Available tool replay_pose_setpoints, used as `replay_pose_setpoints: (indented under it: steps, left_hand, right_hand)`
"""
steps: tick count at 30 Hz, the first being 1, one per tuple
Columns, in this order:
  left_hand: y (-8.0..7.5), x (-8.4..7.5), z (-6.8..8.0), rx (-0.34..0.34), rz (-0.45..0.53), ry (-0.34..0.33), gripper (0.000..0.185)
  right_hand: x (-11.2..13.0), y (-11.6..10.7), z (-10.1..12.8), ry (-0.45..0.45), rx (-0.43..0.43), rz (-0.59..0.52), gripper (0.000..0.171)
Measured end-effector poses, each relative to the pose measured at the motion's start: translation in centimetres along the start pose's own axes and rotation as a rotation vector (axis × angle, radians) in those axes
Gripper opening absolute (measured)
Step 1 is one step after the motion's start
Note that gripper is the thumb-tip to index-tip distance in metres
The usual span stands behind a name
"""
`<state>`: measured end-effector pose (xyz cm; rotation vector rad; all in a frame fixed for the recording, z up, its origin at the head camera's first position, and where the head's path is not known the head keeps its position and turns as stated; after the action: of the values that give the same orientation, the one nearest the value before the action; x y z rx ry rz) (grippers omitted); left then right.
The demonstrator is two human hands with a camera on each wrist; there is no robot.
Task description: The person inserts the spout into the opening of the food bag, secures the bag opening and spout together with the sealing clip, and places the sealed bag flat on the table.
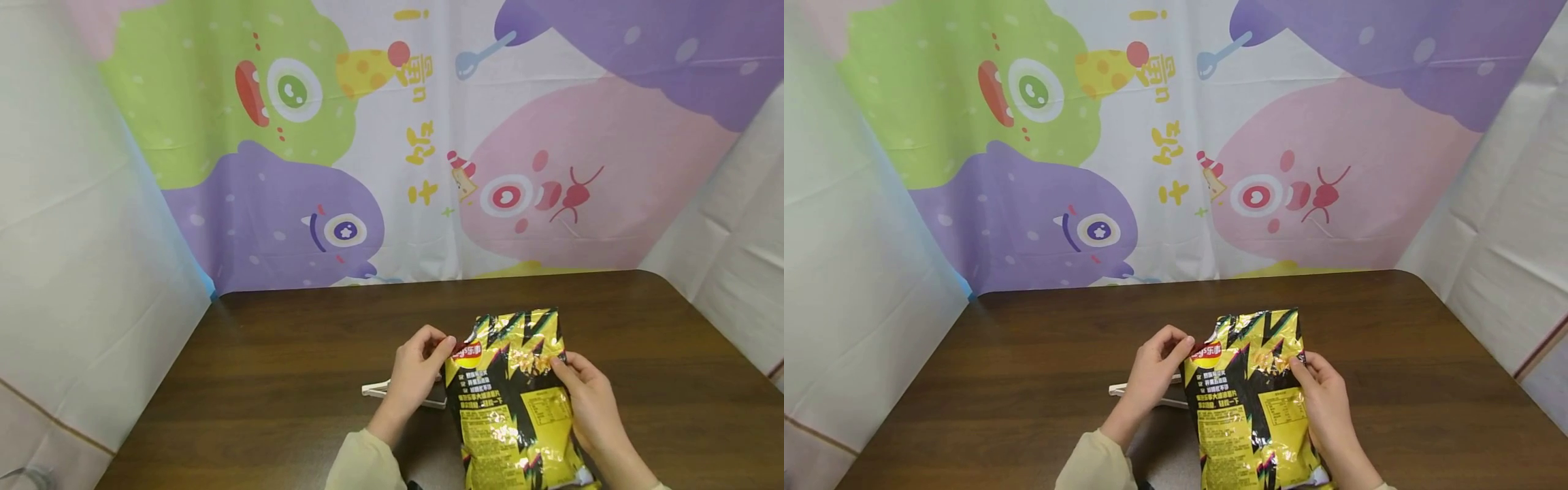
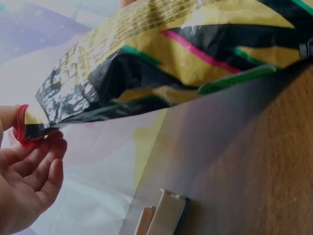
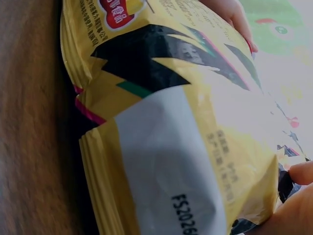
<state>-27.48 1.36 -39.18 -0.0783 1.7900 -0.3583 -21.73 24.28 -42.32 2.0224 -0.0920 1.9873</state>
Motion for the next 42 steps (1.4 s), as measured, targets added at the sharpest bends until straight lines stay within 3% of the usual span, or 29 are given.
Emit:
replay_pose_setpoints:
  steps: [11, 18, 35, 38, 42]
  left_hand:
    - [0.3, -0.2, 0.0, 0.031, 0.001, -0.014, 0.021]
    - [-0.4, -4.2, 1.5, 0.052, -0.004, -0.024, 0.015]
    - [-0.2, -4.4, 1.7, 0.039, 0.023, -0.025, 0.015]
    - [-0.1, -4.1, 1.5, 0.036, 0.032, -0.024, 0.015]
    - [0.3, -2.4, 1.0, 0.032, 0.034, -0.029, 0.016]
  right_hand:
    - [0.3, -0.1, 0.1, -0.006, -0.013, -0.019, 0.009]
    - [0.2, -0.4, -0.1, -0.017, -0.035, -0.033, 0.008]
    - [0.0, 0.1, 0.2, -0.009, -0.023, -0.016, 0.01]
    - [0.0, 0.2, 0.2, -0.01, -0.025, -0.007, 0.01]
    - [0.1, 0.2, 0.2, -0.012, -0.029, -0.013, 0.01]
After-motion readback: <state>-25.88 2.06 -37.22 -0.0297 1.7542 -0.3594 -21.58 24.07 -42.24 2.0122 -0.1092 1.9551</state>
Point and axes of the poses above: each hand's wrist, its own z-axis away from the middle knuckle, its own y-axis out of the palm, x = y × z, the point moved 7 cm from there along -z, towards the middle knuckle, and after that the axes turned 1 degree about -y, right-handed, at the moved point
